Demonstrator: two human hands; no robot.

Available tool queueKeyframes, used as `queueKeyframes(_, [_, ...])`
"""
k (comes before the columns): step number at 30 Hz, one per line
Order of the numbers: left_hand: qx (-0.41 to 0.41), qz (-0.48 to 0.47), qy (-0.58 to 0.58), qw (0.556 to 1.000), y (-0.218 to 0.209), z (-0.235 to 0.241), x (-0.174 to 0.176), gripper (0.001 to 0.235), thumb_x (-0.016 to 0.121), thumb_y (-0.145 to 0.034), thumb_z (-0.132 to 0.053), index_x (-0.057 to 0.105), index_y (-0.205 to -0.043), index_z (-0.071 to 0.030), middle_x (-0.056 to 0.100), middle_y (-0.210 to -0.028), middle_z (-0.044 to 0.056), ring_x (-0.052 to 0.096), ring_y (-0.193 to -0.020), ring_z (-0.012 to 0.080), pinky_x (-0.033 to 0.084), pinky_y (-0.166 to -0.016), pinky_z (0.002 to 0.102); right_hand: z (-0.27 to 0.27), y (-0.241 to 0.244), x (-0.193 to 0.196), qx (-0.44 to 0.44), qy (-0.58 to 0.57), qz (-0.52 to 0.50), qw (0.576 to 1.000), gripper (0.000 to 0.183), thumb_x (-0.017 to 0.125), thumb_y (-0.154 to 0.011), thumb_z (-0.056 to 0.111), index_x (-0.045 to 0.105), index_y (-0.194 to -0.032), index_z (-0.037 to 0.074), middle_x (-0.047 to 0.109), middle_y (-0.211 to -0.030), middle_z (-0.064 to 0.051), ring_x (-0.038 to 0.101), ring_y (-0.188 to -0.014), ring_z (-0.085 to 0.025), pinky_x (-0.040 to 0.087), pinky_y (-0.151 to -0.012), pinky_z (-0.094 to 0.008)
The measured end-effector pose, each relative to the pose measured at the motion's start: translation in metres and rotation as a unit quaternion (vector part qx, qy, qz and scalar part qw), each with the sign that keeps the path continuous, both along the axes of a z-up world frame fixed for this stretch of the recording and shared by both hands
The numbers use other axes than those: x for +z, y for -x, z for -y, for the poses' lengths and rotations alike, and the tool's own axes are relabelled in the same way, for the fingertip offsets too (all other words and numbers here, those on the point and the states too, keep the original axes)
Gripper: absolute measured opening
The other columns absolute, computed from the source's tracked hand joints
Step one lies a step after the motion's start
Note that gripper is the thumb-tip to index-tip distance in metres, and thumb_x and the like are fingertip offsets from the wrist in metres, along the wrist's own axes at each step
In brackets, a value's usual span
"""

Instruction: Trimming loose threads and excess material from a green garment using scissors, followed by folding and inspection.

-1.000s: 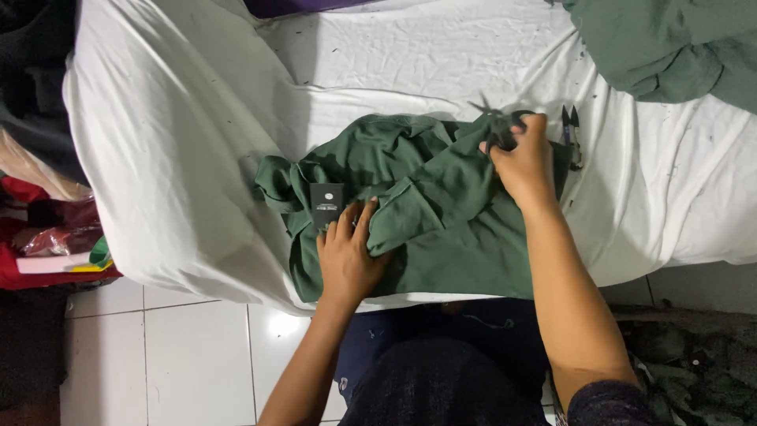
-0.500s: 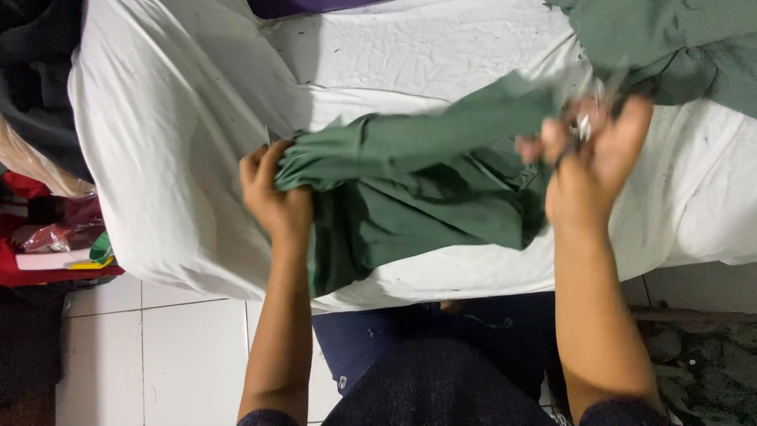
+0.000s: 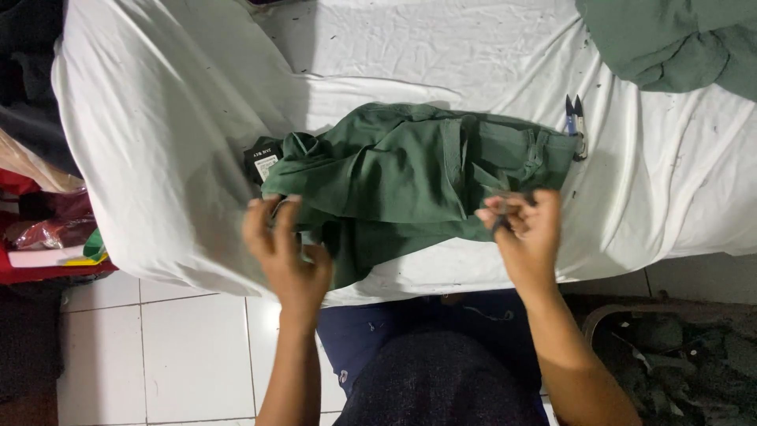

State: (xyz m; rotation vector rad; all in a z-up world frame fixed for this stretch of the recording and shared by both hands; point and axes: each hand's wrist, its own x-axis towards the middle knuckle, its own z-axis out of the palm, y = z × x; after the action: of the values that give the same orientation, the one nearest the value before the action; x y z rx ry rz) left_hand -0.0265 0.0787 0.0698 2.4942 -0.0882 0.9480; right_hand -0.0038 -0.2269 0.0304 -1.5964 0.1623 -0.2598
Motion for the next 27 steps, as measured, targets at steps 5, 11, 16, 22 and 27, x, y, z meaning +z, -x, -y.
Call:
queueKeyframes(5, [-0.130,-0.018,-0.008,0.991,-0.004,0.036,-0.006,0.057,0.066,-0.074,-0.005,0.070,-0.131,-0.013,0.060,-0.135,0.015,0.049,-0.136,0.0454,0.032,-0.117,0.055,-0.031,0.000,-0.016,0.014,0.192,-0.080,0.978,0.052,0.086,-0.082,0.008,0.049,-0.118,0.002,0.075,-0.091,-0.016,0.074,-0.073,-0.031,0.056,-0.064,-0.040])
queueKeyframes(11, [-0.098,-0.121,-0.092,0.984,-0.006,0.037,-0.031,0.063,0.076,-0.076,-0.011,0.065,-0.137,-0.016,0.060,-0.136,0.012,0.048,-0.137,0.0391,0.031,-0.111,0.052,-0.025,0.045,-0.005,0.266,0.184,-0.093,0.942,0.054,0.091,-0.064,0.008,0.061,-0.108,0.009,0.076,-0.074,-0.010,0.080,-0.074,-0.028,0.061,-0.064,-0.039])
queueKeyframes(16, [-0.065,-0.143,-0.093,0.983,0.007,0.035,-0.063,0.031,0.063,-0.075,-0.016,0.074,-0.102,-0.028,0.067,-0.099,-0.008,0.063,-0.102,0.0181,0.037,-0.086,0.036,-0.008,0.039,-0.008,0.176,0.003,-0.133,0.975,0.048,0.087,-0.073,0.001,0.057,-0.111,0.000,0.075,-0.082,-0.014,0.074,-0.069,-0.022,0.062,-0.069,-0.036])
queueKeyframes(22, [-0.131,-0.106,0.107,0.980,-0.017,0.048,-0.008,0.039,0.057,-0.082,0.005,0.073,-0.114,-0.011,0.065,-0.092,0.006,0.069,-0.084,0.0305,0.053,-0.070,0.036,-0.010,-0.037,-0.017,0.028,0.076,0.036,0.996,0.038,0.074,-0.095,-0.003,0.045,-0.118,0.000,0.070,-0.081,-0.012,0.066,-0.057,-0.015,0.054,-0.061,-0.027])
queueKeyframes(27, [-0.151,-0.080,0.154,0.973,-0.093,0.057,0.007,0.028,0.056,-0.091,0.008,0.070,-0.113,-0.001,0.067,-0.092,0.015,0.069,-0.086,0.0377,0.057,-0.071,0.042,-0.012,-0.084,-0.043,-0.065,0.164,-0.005,0.984,0.047,0.076,-0.095,-0.002,0.043,-0.128,-0.002,0.069,-0.108,-0.022,0.072,-0.104,-0.037,0.061,-0.083,-0.045])
